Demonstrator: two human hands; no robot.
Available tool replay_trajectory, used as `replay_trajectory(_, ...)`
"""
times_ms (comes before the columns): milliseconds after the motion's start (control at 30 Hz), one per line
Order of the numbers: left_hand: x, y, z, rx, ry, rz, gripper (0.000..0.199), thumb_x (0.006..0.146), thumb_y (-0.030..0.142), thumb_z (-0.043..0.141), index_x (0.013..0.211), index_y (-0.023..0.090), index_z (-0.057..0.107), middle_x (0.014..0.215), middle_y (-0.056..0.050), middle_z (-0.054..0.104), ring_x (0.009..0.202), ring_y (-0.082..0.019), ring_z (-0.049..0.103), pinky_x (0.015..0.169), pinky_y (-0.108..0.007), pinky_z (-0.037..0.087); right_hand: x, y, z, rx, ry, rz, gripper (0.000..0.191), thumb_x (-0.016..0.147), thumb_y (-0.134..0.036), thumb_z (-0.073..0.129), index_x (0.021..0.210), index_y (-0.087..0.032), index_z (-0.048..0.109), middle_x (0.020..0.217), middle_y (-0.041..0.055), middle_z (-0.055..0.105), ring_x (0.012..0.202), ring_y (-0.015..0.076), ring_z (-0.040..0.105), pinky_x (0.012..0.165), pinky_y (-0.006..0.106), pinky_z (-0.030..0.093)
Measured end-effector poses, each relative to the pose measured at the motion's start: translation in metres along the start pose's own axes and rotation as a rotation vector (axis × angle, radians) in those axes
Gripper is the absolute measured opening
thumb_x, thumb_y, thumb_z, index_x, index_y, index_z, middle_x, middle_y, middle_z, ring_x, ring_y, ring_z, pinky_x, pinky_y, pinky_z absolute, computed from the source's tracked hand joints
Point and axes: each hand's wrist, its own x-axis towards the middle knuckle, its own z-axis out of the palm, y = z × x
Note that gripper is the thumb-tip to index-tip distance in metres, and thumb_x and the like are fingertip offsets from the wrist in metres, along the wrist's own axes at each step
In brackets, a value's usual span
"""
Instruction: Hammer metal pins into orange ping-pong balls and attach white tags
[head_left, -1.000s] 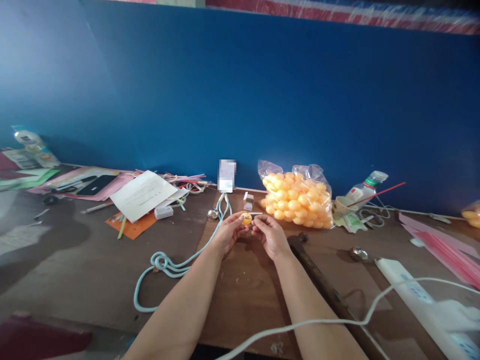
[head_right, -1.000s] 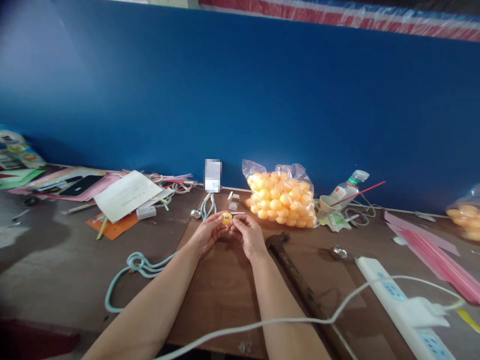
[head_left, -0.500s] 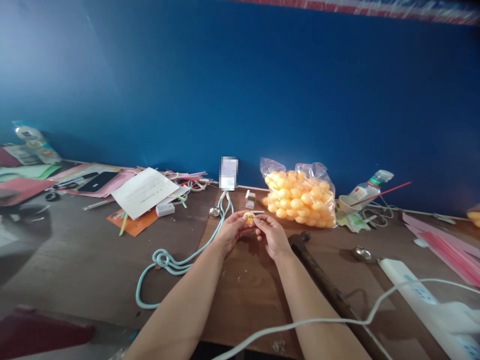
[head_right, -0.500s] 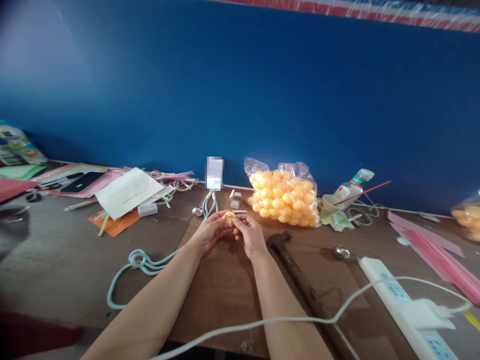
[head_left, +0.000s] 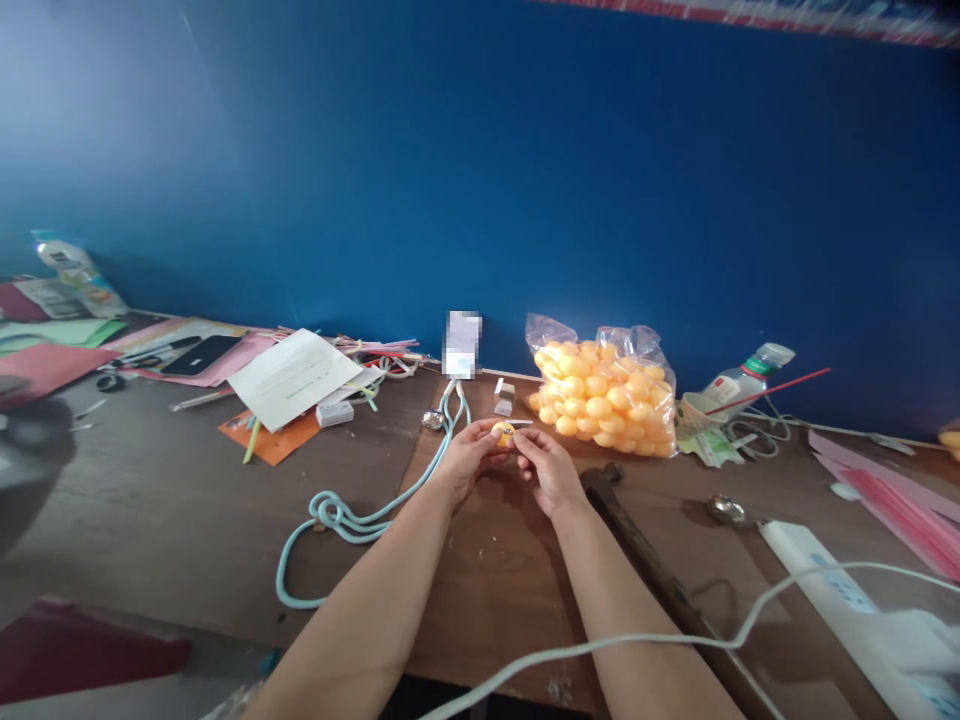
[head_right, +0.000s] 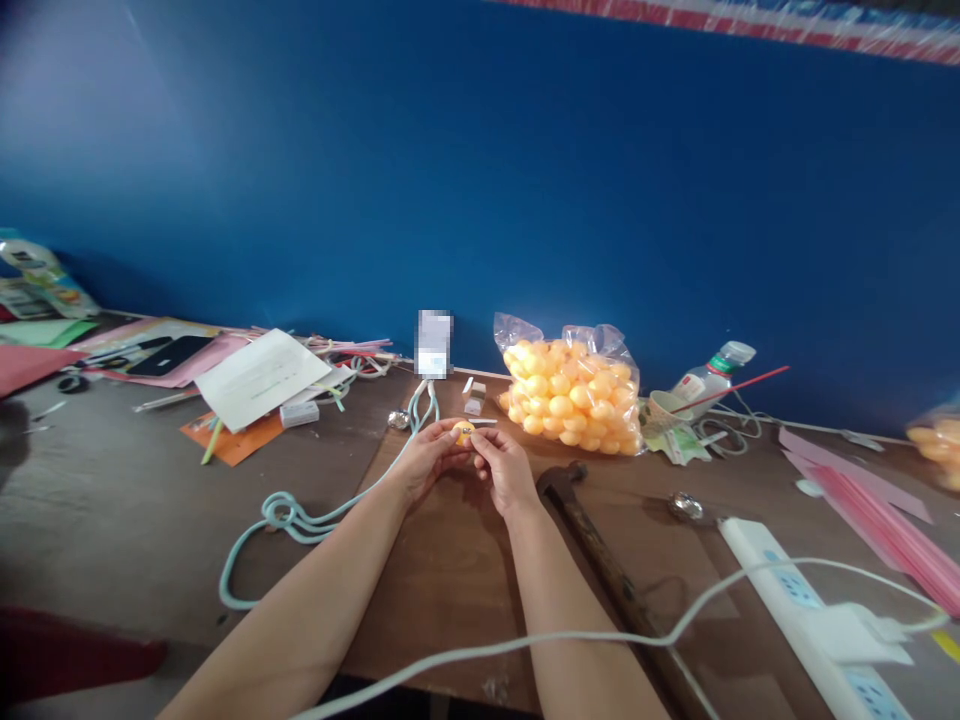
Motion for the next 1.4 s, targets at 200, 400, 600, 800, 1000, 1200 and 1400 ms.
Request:
replay_trajectory(200,-0.0001,-0.0001,0.0019,-0.002,0.010,0.005,0.031,0.076,0.024,0.074,0.102,0.012,0.063,0.096,-0.011,0.069,0.077,-0.014,0.067,0.071,-0.026,0.054,-0.0009,-0.0032,0.0006,0.066,-0.012,0.071,0.029,0.057,-0.033,0.084,0.074,-0.018,0.065,0.073,-0.0023,0.066,0.043,0.0014,0.037,0.036,0.014,0.020)
replay_trajectory(400,0.0001,-0.0004,0.0035,-0.006,0.026,0.005,0.028,0.076,0.022,0.073,0.100,0.011,0.063,0.093,-0.010,0.068,0.073,-0.012,0.066,0.070,-0.023,0.054,-0.0014,-0.0041,0.0020,0.059,-0.016,0.075,0.031,0.055,-0.033,0.084,0.074,-0.018,0.064,0.072,-0.0027,0.065,0.042,0.0012,0.034,0.035,0.014,0.018)
replay_trajectory(600,0.0020,-0.0026,0.0019,-0.008,0.029,0.026,0.029,0.075,0.023,0.074,0.099,0.012,0.063,0.097,-0.011,0.069,0.075,-0.013,0.067,0.069,-0.024,0.054,-0.0005,-0.0024,0.0008,0.051,-0.011,0.066,0.032,0.055,-0.034,0.084,0.075,-0.018,0.065,0.073,-0.0017,0.066,0.043,0.0018,0.035,0.035,0.015,0.019)
replay_trajectory(800,0.0027,-0.0040,0.0007,-0.003,0.016,0.031,0.032,0.074,0.024,0.076,0.100,0.012,0.062,0.099,-0.010,0.068,0.077,-0.013,0.067,0.071,-0.024,0.055,-0.0001,-0.0014,0.0002,0.046,-0.003,0.053,0.030,0.057,-0.034,0.084,0.075,-0.019,0.066,0.073,-0.0012,0.067,0.044,0.0024,0.036,0.036,0.015,0.021)
replay_trajectory(1000,0.0032,-0.0040,0.0004,0.006,0.019,0.037,0.033,0.073,0.025,0.076,0.099,0.012,0.061,0.098,-0.010,0.068,0.076,-0.012,0.067,0.070,-0.023,0.055,0.0003,-0.0004,0.0001,0.049,-0.006,0.051,0.027,0.057,-0.033,0.084,0.072,-0.019,0.066,0.073,-0.0015,0.067,0.044,0.0023,0.037,0.037,0.016,0.020)
replay_trajectory(1200,0.0027,-0.0026,0.0011,0.013,0.023,0.037,0.033,0.073,0.024,0.076,0.100,0.012,0.061,0.098,-0.010,0.069,0.076,-0.013,0.066,0.072,-0.026,0.054,0.0016,0.0023,-0.0015,0.047,-0.007,0.050,0.029,0.058,-0.035,0.084,0.074,-0.019,0.066,0.074,-0.0008,0.067,0.045,0.0025,0.037,0.037,0.016,0.021)
replay_trajectory(1400,0.0019,-0.0012,0.0029,-0.010,0.032,0.034,0.033,0.072,0.023,0.077,0.099,0.012,0.061,0.096,-0.009,0.068,0.076,-0.012,0.066,0.073,-0.026,0.054,0.0021,0.0033,-0.0013,0.055,-0.009,0.049,0.028,0.058,-0.034,0.084,0.073,-0.019,0.065,0.074,-0.0008,0.067,0.046,0.0030,0.036,0.037,0.016,0.022)
